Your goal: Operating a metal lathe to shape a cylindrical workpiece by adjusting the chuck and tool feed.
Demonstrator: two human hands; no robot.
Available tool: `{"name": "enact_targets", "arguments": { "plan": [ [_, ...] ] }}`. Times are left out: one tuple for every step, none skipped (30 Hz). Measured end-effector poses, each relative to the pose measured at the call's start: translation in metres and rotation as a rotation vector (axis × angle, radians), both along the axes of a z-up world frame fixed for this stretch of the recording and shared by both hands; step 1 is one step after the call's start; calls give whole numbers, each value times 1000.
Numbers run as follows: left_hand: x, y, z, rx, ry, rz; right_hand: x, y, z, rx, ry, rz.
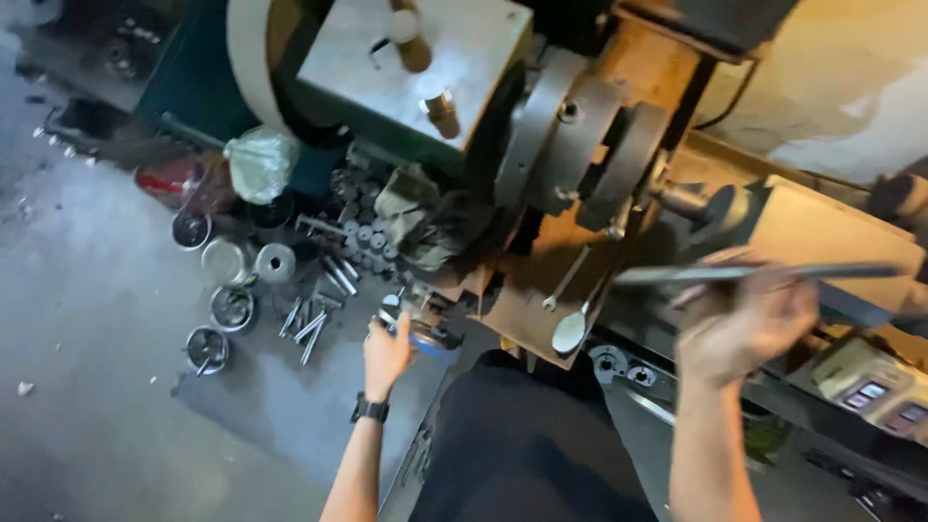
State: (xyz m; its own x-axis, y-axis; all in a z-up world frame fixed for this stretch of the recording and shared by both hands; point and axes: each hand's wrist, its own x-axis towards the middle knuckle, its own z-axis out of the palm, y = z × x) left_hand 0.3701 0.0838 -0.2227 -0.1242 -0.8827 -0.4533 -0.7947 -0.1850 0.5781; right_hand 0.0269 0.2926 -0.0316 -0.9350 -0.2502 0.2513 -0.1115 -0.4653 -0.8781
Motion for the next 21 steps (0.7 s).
{"name": "enact_targets", "arguments": {
  "plan": [
    [-1, 4, -5, -2, -8, 14, 20, -8, -6, -2, -8, 14],
    [-6, 4, -11, 39, 114, 105, 39, -15, -11, 55, -30, 132],
    [-12, 6, -17, 80, 237, 195, 57, -21, -15, 111, -51, 251],
    [-12, 7, -27, 78, 236, 195, 67, -21, -27, 110, -52, 251],
    [-13, 9, -36, 18, 198, 170, 75, -22, -39, 165, -63, 335],
    [-14, 10, -46, -42, 160, 141, 84, -22, -50, 220, -75, 416],
    [15, 11, -105, -42, 159, 137, 85, -20, -51, 219, -77, 412],
    [34, 9, -159, -249, 145, 44, 85, -19, -52, 236, -64, 439],
    [43, 3, -211, -454, 131, -52, 85, -18, -53, 254, -50, 465],
    [29, 1, -176, -455, 134, -56, 78, -16, -48, 254, -49, 460],
    [16, 0, -140, -224, 183, 64, 72, -15, -42, 239, -43, 400],
    [3, 0, -105, 10, 230, 182, 65, -14, -37, 225, -36, 342],
    [4, -3, -106, 9, 232, 181, 51, -12, -28, 224, -35, 340],
    [6, -5, -107, 4, 205, 168, 36, -10, -18, 161, 25, 266],
    [8, -7, -108, -1, 179, 155, 22, -7, -8, 99, 85, 192],
    [5, -9, -96, 0, 181, 151, -3, 1, -17, 99, 87, 189],
    [1, -10, -84, 87, 208, 203, -28, 10, -26, 89, 133, 101],
    [-4, -13, -71, 175, 236, 252, -54, 19, -33, 74, 182, 13],
    [19, -16, -109, 175, 240, 246, -76, 14, -32, 74, 186, 7],
    [38, -20, -147, -68, 83, 54, -99, 10, -30, 57, 150, -19],
    [56, -24, -186, -313, -74, -137, -123, 6, -27, 40, 114, -46]
  ]
}}
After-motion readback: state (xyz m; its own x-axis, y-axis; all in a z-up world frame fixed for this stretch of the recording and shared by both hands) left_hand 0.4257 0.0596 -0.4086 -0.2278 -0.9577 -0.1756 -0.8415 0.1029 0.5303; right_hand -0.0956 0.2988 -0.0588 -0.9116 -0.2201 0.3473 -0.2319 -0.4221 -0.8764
